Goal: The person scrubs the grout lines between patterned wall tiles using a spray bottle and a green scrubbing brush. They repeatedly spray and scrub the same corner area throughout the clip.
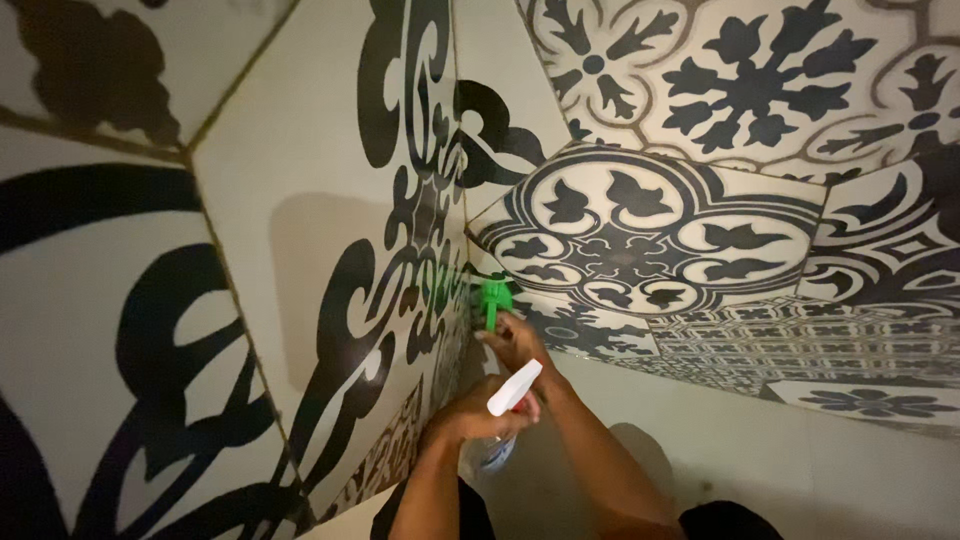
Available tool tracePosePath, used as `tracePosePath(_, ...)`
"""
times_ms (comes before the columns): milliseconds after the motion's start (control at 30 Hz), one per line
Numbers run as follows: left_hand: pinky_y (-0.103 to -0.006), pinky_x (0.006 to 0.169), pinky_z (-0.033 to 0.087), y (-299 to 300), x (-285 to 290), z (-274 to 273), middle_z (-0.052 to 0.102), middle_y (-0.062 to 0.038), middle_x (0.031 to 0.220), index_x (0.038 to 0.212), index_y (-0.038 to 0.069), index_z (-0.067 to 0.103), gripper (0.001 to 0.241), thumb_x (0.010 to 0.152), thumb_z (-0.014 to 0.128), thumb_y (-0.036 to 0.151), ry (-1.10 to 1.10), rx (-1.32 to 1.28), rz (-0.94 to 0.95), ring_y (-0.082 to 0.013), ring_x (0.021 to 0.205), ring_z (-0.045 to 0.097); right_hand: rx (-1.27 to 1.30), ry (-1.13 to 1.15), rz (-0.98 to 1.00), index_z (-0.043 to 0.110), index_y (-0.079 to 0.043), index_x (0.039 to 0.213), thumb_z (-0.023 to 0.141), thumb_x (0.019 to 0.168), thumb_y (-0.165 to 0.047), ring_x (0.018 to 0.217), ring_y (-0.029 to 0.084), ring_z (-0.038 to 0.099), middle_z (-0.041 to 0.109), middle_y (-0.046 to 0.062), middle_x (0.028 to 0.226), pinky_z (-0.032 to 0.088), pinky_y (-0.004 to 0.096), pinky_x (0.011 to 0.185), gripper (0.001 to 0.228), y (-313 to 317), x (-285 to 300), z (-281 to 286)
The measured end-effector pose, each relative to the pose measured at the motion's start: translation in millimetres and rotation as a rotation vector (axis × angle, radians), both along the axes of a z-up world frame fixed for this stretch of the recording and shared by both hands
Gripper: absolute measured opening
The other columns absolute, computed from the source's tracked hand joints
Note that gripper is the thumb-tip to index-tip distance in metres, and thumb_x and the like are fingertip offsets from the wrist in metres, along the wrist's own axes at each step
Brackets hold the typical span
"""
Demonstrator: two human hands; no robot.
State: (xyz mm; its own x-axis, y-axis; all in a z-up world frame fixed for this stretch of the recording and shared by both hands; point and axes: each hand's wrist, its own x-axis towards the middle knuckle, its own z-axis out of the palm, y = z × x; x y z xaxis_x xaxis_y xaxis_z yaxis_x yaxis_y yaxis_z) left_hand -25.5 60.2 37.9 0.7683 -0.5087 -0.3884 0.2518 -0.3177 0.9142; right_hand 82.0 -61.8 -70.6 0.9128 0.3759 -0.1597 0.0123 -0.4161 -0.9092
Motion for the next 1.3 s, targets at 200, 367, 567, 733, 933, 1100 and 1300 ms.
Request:
tracePosePath(200,-0.0224,0.055,0.056,3.7,-0.1,-69.0,0.068,-0.001,0.08,0.109,0.012,0.07,0.01,0.101,0.069,0.018,-0.042,-0.137,0.112,-0.0091,0.062,0.062,0.156,-0.214,-0.098,0.064,-0.002,0.124,0.061,0.091,0.01,0.101,0.03,0.077,0.075,0.018,0.114,0.069,0.036,0.085,0.035,-62.9,-34.0,-47.7)
tracePosePath(367,-0.0381,0.071,0.054,-10.0,17.4,-46.1,0.068,-0.016,0.082,0.101,0.0,0.066,0.024,0.078,0.072,0.007,-0.212,-0.047,0.367,-0.0275,0.08,0.065,0.238,-0.328,-0.323,0.07,-0.005,0.117,0.071,0.095,-0.005,0.107,0.031,0.074,0.078,0.017,0.108,0.056,0.044,0.098,0.022,-64.8,-40.5,17.4)
tracePosePath(567,-0.0434,0.078,0.054,-26.1,18.8,-56.7,0.07,-0.017,0.092,0.121,0.007,0.058,0.038,0.087,0.073,0.018,-0.216,0.114,0.506,-0.0324,0.09,0.069,0.241,-0.264,-0.323,0.068,-0.006,0.123,0.07,0.099,-0.013,0.109,0.025,0.073,0.078,0.014,0.116,0.055,0.04,0.099,0.025,-82.6,-38.3,21.5)
tracePosePath(733,-0.043,0.08,0.055,-58.8,15.8,-41.0,0.073,-0.02,0.097,0.121,0.007,0.064,0.035,0.093,0.075,0.024,-0.269,0.071,0.505,-0.0324,0.095,0.072,-0.01,-0.081,-0.321,0.069,-0.006,0.117,0.076,0.097,-0.027,0.106,0.038,0.072,0.078,0.018,0.108,0.056,0.049,0.095,0.029,-153.0,-40.4,-49.3)
tracePosePath(933,-0.0497,0.084,0.056,-111.4,10.7,2.1,0.074,-0.025,0.107,0.137,0.007,0.053,0.054,0.095,0.068,0.037,-0.143,0.119,0.484,-0.0429,0.105,0.071,-0.231,-0.035,-0.209,0.076,-0.008,0.089,0.074,0.088,-0.019,0.082,0.041,0.071,0.075,0.019,0.082,0.052,0.053,0.08,0.012,-214.0,-74.6,51.9)
tracePosePath(1100,-0.041,0.065,0.053,-153.4,25.6,-12.2,0.073,-0.017,0.081,0.106,0.014,0.063,0.026,0.09,0.066,0.034,-0.188,0.126,0.534,-0.0316,0.078,0.074,-0.318,0.084,-0.328,0.075,-0.011,0.104,0.074,0.094,-0.034,0.097,0.039,0.073,0.078,0.016,0.092,0.054,0.048,0.09,0.024,-249.0,-84.4,73.6)
tracePosePath(1300,-0.0493,0.096,0.055,-183.3,26.3,-10.7,0.07,-0.027,0.121,0.133,0.007,0.06,0.054,0.089,0.07,0.037,-0.091,0.11,0.501,-0.0431,0.122,0.064,-0.304,0.042,-0.263,0.073,-0.007,0.105,0.065,0.095,-0.017,0.096,0.044,0.072,0.078,0.022,0.096,0.054,0.051,0.087,0.015,-264.7,-111.0,103.8)
